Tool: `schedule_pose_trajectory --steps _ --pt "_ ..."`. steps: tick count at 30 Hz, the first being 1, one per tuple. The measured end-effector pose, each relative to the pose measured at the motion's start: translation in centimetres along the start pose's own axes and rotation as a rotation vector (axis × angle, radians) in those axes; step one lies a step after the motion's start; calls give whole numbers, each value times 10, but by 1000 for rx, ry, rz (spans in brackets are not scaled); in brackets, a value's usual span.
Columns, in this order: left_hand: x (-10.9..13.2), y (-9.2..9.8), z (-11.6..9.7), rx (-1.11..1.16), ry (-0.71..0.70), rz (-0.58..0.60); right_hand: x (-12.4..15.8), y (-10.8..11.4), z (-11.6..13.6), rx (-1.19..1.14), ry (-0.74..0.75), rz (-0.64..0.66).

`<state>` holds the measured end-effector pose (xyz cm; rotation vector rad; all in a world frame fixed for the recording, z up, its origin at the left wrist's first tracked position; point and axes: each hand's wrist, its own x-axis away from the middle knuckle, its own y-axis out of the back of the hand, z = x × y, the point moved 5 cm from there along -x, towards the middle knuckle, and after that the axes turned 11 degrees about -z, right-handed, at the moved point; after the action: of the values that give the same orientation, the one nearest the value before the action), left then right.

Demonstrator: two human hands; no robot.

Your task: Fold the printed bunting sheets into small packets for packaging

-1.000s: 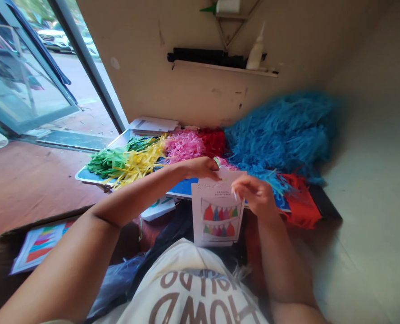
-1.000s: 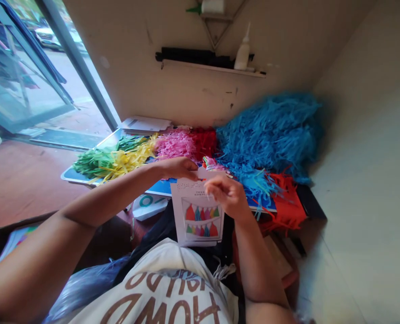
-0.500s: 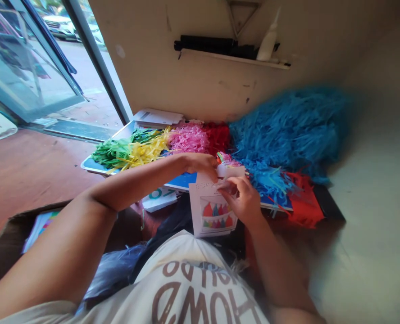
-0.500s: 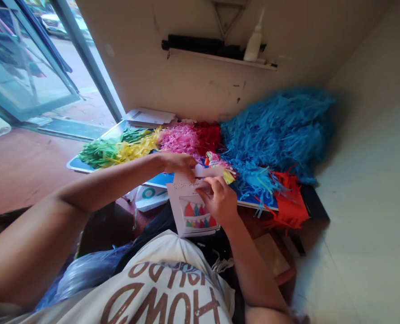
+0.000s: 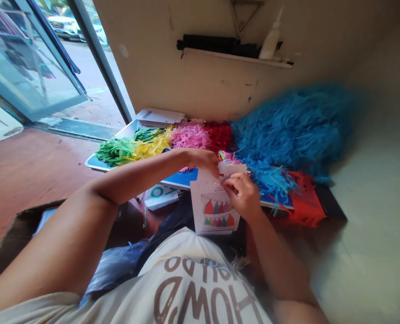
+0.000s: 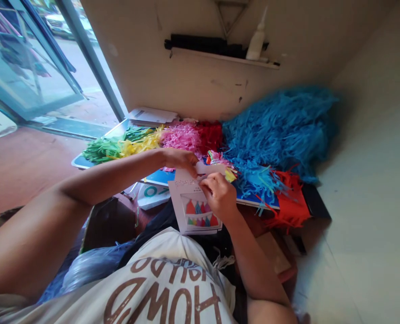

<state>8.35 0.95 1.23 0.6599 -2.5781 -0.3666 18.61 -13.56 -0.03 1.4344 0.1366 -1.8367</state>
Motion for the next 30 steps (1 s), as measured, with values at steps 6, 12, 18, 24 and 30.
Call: schedule_pose_trajectory --steps 6,12,18,24,30 --pt "42 14 -30 -402 -329 -224 30 61 -3 -270 -245 359" --pt "100 -44 -18 -877 -748 -425 77 35 -7 46 -353 100" --pt "133 -73 36 -797 -693 -383 99 13 35 27 -75 72" --pt "137 -49 69 -271 -270 -228 103 -1 53 0 81 212" --pt "124 -29 107 25 109 -481 101 -28 72 -155 174 279"
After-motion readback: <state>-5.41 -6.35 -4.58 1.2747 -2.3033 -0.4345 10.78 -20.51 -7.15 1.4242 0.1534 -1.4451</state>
